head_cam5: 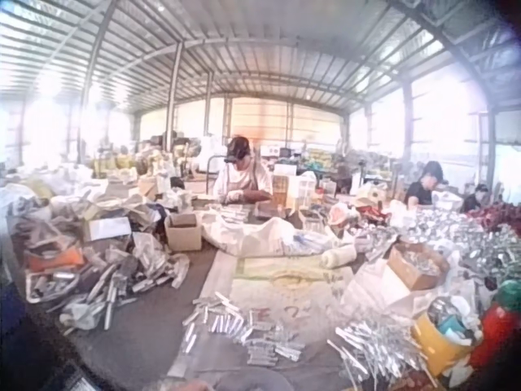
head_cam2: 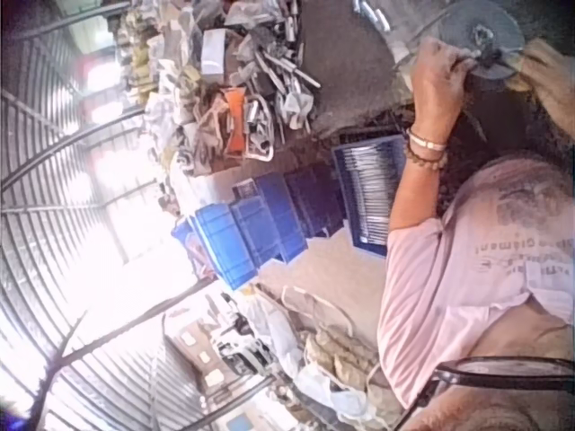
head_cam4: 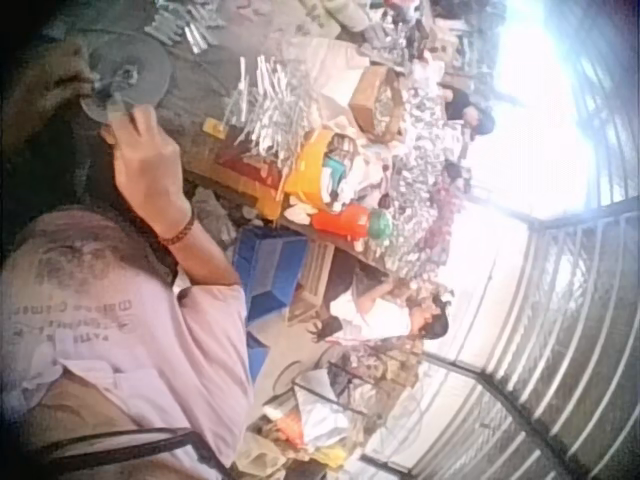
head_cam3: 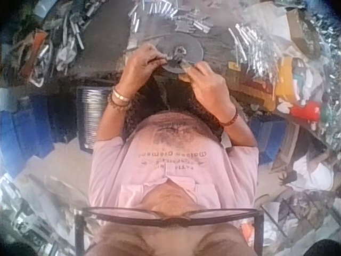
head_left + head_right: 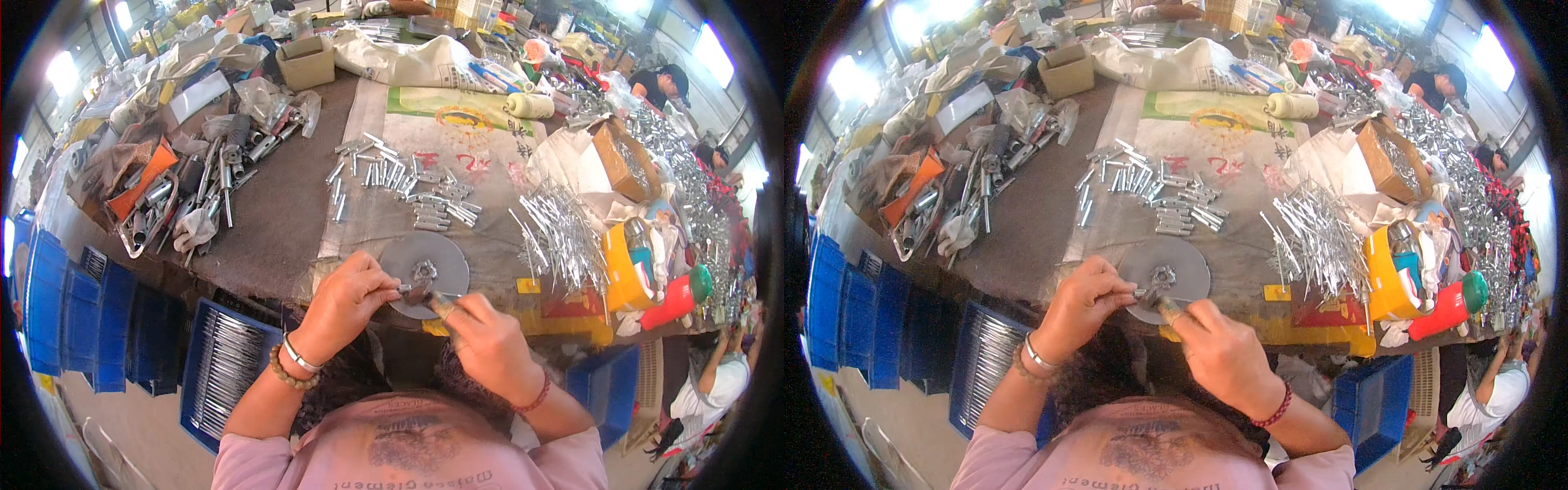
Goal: Assembling small metal components by fitting pins into tubes on a circular base and securing them with a hammer.
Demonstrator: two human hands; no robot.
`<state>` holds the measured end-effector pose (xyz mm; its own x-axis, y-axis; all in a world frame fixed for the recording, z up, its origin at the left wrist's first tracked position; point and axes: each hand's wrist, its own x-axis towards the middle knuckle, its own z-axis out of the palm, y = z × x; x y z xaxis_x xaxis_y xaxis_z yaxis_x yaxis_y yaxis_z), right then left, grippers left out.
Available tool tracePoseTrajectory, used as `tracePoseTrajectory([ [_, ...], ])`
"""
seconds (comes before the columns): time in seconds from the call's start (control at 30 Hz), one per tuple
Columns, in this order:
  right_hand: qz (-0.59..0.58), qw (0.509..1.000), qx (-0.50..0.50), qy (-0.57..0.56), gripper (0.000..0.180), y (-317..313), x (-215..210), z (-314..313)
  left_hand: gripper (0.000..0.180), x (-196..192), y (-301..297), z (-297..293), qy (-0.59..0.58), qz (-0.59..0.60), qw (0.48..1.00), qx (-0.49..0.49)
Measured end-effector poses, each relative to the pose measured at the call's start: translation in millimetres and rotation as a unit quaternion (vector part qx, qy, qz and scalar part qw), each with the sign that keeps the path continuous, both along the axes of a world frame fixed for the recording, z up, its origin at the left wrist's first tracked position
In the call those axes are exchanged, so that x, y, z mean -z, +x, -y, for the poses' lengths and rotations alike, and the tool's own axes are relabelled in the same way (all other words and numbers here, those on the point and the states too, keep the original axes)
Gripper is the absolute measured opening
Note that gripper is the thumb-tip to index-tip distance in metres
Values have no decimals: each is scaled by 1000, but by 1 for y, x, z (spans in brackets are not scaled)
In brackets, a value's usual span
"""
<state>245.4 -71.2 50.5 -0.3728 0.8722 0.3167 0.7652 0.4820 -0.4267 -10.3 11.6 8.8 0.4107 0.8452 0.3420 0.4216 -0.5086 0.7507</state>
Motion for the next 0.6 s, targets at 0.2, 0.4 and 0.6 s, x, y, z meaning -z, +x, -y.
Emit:
tracePoseTrajectory([
  [0.2,-138,987,10,82,41,9,-23,-4,17,-2,1,-1,-46,28,999,7],
  [0.4,-223,973,54,24,31,22,-40,9,18,-1,-7,-1,-61,33,998,5],
  [0.6,-179,974,118,-72,35,24,-9,30,19,2,-2,-4,0,32,999,9],
])
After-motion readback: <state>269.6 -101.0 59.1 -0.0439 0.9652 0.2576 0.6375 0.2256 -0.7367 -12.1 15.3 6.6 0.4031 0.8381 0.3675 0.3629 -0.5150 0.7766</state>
